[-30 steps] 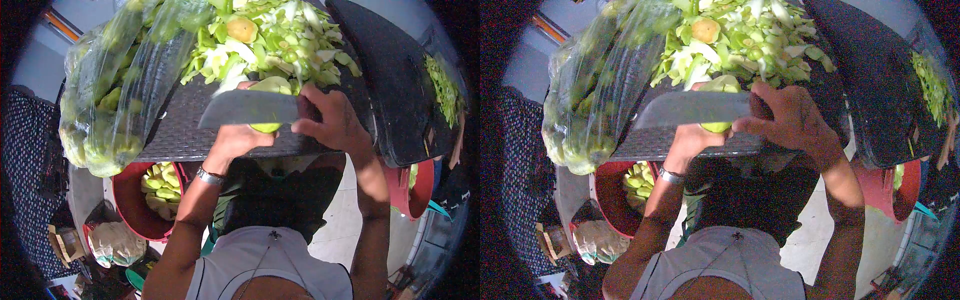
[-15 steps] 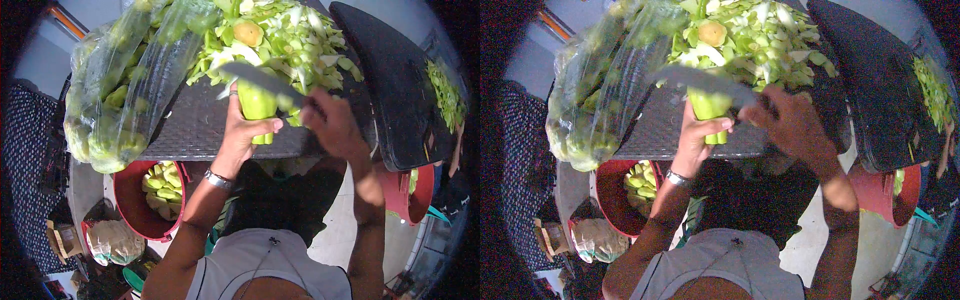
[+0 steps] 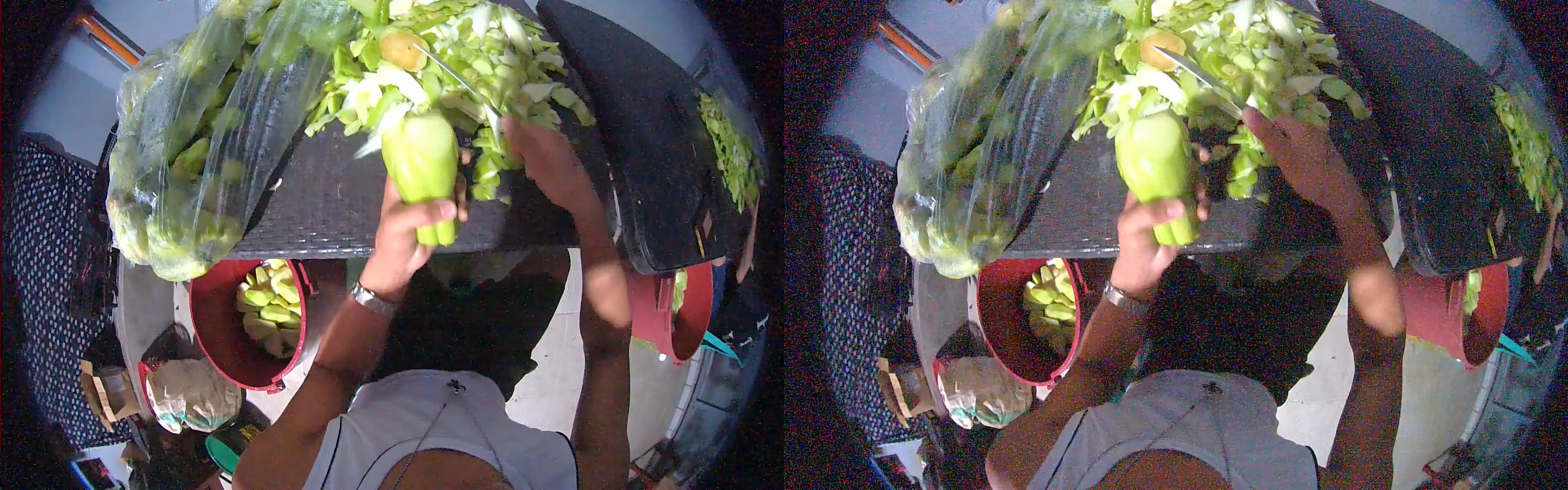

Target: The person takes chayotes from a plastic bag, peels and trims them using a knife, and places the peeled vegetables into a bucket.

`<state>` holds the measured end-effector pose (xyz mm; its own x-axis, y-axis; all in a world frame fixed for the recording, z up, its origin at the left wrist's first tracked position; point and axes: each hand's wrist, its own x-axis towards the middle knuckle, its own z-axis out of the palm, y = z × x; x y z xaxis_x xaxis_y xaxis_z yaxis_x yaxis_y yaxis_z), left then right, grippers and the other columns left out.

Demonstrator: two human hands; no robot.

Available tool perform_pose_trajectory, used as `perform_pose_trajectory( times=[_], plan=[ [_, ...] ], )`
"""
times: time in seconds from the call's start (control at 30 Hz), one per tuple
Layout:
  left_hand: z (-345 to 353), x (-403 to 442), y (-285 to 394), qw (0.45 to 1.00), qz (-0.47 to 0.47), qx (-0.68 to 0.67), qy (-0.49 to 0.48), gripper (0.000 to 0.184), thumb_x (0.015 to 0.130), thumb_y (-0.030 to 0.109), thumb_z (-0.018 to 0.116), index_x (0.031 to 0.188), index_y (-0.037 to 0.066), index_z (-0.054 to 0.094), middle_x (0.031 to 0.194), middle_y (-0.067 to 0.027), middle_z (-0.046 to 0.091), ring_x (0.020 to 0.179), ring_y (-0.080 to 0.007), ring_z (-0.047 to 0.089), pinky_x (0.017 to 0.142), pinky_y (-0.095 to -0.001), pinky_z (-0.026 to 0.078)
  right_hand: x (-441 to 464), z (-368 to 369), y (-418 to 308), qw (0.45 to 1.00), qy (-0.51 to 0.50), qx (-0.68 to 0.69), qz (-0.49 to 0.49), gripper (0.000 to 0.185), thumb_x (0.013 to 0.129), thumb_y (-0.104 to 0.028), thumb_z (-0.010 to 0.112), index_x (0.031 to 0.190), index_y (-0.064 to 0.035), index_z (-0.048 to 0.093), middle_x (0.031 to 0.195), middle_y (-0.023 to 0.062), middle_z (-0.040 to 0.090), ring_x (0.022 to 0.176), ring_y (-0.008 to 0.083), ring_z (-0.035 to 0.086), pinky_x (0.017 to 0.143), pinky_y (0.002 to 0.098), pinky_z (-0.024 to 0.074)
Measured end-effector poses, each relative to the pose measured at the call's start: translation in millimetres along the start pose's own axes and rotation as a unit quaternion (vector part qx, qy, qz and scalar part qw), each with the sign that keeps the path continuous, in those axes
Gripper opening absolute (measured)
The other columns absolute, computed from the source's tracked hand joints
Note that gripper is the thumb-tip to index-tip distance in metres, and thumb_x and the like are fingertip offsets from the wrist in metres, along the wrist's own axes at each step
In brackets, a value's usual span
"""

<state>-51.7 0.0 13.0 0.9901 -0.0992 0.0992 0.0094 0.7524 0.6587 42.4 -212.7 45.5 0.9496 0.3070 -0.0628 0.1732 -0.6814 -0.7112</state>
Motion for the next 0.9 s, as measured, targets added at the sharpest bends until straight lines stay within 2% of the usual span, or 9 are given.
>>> perform_pose_trajectory(
  times=[0.07, 0.2, 0.3, 0.37, 0.5, 0.57, 0.7, 0.83, 0.9],
  plan=[
    [-4, 12, -2, 1.0, 0.009, -0.022, 0.006, 0.058, 0.077, 0.008, 0.07, 0.132, 0.001, 0.053, 0.113, -0.0119, 0.065, 0.089, -0.0221, 0.065, 0.077, -0.0315, 0.056, -2, 5, 6, 0.997, 0.001, -0.007, -0.079, 0.072, 0.1, -0.066, 0.044, 0.106, 0.0018, 0.066, 0.09, 0.023, 0.068, 0.092, 0.0391, 0.067, 0.088, 0.0469, 0.05],
    [-19, 19, 1, 0.988, -0.046, 0.13, 0.074, 0.062, 0.092, 0.044, 0.07, 0.135, 0.003, 0.052, 0.122, -0.0139, 0.063, 0.103, -0.0263, 0.065, 0.088, -0.0403, 0.055, -20, 12, -14, 0.984, -0.06, 0.169, 0.001, 0.07, 0.1, -0.071, 0.04, 0.097, -0.0049, 0.063, 0.061, 0.0035, 0.049, 0.05, 0.0138, 0.044, 0.049, 0.0303, 0.0344],
    [5, 34, 11, 0.991, 0.048, -0.067, 0.1, 0.068, 0.094, 0.057, 0.063, 0.136, 0.005, 0.054, 0.124, -0.0122, 0.063, 0.105, -0.0294, 0.064, 0.092, -0.044, 0.054, -33, 24, -29, 0.95, -0.062, 0.292, 0.096, 0.071, 0.098, -0.075, 0.039, 0.1, -0.0078, 0.063, 0.051, -0.0032, 0.04, 0.036, 0.0054, 0.034, 0.036, 0.0241, 0.0256],
    [13, 38, 35, 0.968, 0.079, -0.225, 0.076, 0.082, 0.096, 0.075, 0.041, 0.139, 0.006, 0.053, 0.138, -0.0178, 0.058, 0.128, -0.0344, 0.055, 0.109, -0.0542, 0.043, -34, 24, -23, 0.94, -0.048, 0.316, 0.118, 0.07, 0.098, -0.074, 0.039, 0.101, -0.0076, 0.063, 0.051, -0.0039, 0.04, 0.037, 0.0051, 0.034, 0.037, 0.0229, 0.0257],
    [-16, 34, 32, 0.97, -0.111, -0.21, 0.05, 0.07, 0.102, 0.056, 0.043, 0.145, 0.001, 0.043, 0.143, -0.0241, 0.051, 0.131, -0.0488, 0.051, 0.104, -0.073, 0.041, -36, 20, -11, 0.922, -0.006, 0.374, 0.095, 0.067, 0.101, -0.07, 0.038, 0.102, -0.008, 0.063, 0.05, -0.0048, 0.04, 0.037, 0.0048, 0.033, 0.037, 0.0218, 0.0248],
    [-17, 34, 15, 0.951, -0.182, -0.242, 0.065, 0.065, 0.103, 0.047, 0.042, 0.144, -0.002, 0.042, 0.144, -0.0273, 0.05, 0.128, -0.0505, 0.052, 0.104, -0.0718, 0.043, -36, 23, -12, 0.912, 0.0, 0.4, 0.093, 0.065, 0.101, -0.07, 0.037, 0.101, -0.0096, 0.063, 0.049, -0.0052, 0.04, 0.036, 0.006, 0.035, 0.036, 0.0247, 0.0252],
    [-4, 32, 14, 0.938, -0.121, -0.318, 0.061, 0.063, 0.102, 0.042, 0.045, 0.141, -0.008, 0.043, 0.144, -0.0285, 0.051, 0.124, -0.0483, 0.057, 0.103, -0.0637, 0.048, -51, 31, -15, 0.931, 0.042, 0.358, 0.059, 0.059, 0.103, -0.064, 0.042, 0.1, -0.0082, 0.063, 0.054, -0.0024, 0.045, 0.041, 0.0097, 0.042, 0.041, 0.0288, 0.0329],
    [-5, 39, 18, 0.93, -0.169, -0.318, -0.074, 0.054, 0.1, 0.039, 0.05, 0.135, -0.002, 0.05, 0.124, -0.0217, 0.064, 0.111, -0.0383, 0.065, 0.098, -0.0534, 0.053, -55, 31, -9, 0.975, 0.111, 0.177, -0.07, 0.05, 0.1, -0.055, 0.055, 0.101, -0.0055, 0.061, 0.061, 0.0022, 0.055, 0.05, 0.0144, 0.056, 0.049, 0.0315, 0.0423],
    [-10, 44, 11, 0.949, -0.148, -0.276, -0.029, 0.05, 0.1, 0.041, 0.05, 0.13, 0.001, 0.053, 0.114, -0.0189, 0.066, 0.102, -0.0352, 0.067, 0.092, -0.0505, 0.056, -65, 39, -17, 0.98, 0.143, 0.11, -0.084, 0.048, 0.098, -0.053, 0.06, 0.101, -0.0055, 0.06, 0.059, 0.0004, 0.054, 0.048, 0.0123, 0.053, 0.046, 0.0295, 0.0396]
  ],
)
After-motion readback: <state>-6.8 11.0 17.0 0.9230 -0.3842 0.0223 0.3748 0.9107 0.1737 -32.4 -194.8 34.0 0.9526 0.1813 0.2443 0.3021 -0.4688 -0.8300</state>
